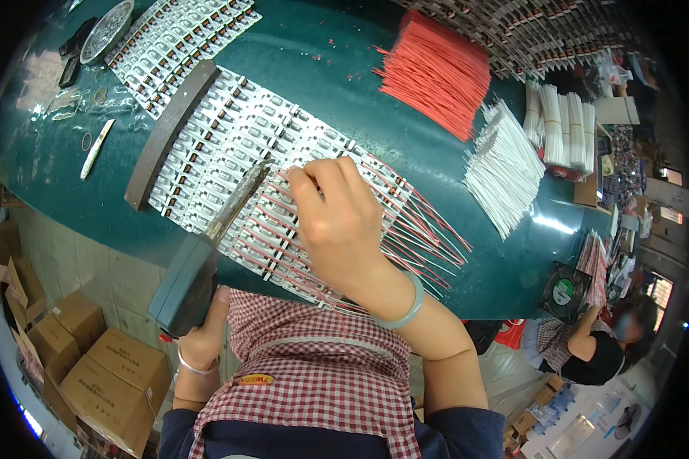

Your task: The person uses a soldering iron to attach red and white wires to a grid of small electronic components on a green workbench. The person repeatedly picks up individual wires, places them into slots on the component board, and applies the soldering iron to secure them. The process is repetitive, focusing on one wire at a time.

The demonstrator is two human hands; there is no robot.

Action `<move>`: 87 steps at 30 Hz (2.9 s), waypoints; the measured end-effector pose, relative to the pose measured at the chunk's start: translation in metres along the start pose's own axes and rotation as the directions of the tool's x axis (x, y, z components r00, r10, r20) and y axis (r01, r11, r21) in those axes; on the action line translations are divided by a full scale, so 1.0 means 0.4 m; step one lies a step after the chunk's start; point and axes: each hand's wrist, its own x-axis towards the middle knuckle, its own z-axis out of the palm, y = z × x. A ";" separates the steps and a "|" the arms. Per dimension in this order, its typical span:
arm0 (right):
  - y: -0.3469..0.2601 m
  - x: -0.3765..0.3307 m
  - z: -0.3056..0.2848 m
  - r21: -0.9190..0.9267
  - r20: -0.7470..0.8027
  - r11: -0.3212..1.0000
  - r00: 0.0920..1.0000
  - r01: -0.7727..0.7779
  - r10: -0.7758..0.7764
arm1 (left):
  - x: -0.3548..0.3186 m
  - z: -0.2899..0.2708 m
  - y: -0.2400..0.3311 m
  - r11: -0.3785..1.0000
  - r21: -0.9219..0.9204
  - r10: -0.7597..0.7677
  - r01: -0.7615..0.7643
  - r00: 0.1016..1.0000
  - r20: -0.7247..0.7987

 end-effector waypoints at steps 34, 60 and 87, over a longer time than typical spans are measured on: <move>0.008 -0.001 0.010 -0.023 0.066 0.999 0.997 -0.033 0.034 | -0.002 0.006 0.019 0.975 -0.132 -0.189 0.180 0.981 -0.053; -0.003 0.001 0.009 0.011 0.114 0.995 0.988 -0.102 0.100 | 0.012 -0.012 0.045 0.977 -0.158 -0.160 0.142 0.981 -0.106; 0.001 -0.002 0.015 0.030 0.070 0.994 0.993 -0.100 0.098 | 0.049 -0.026 0.025 0.996 0.071 -0.059 0.053 0.995 0.081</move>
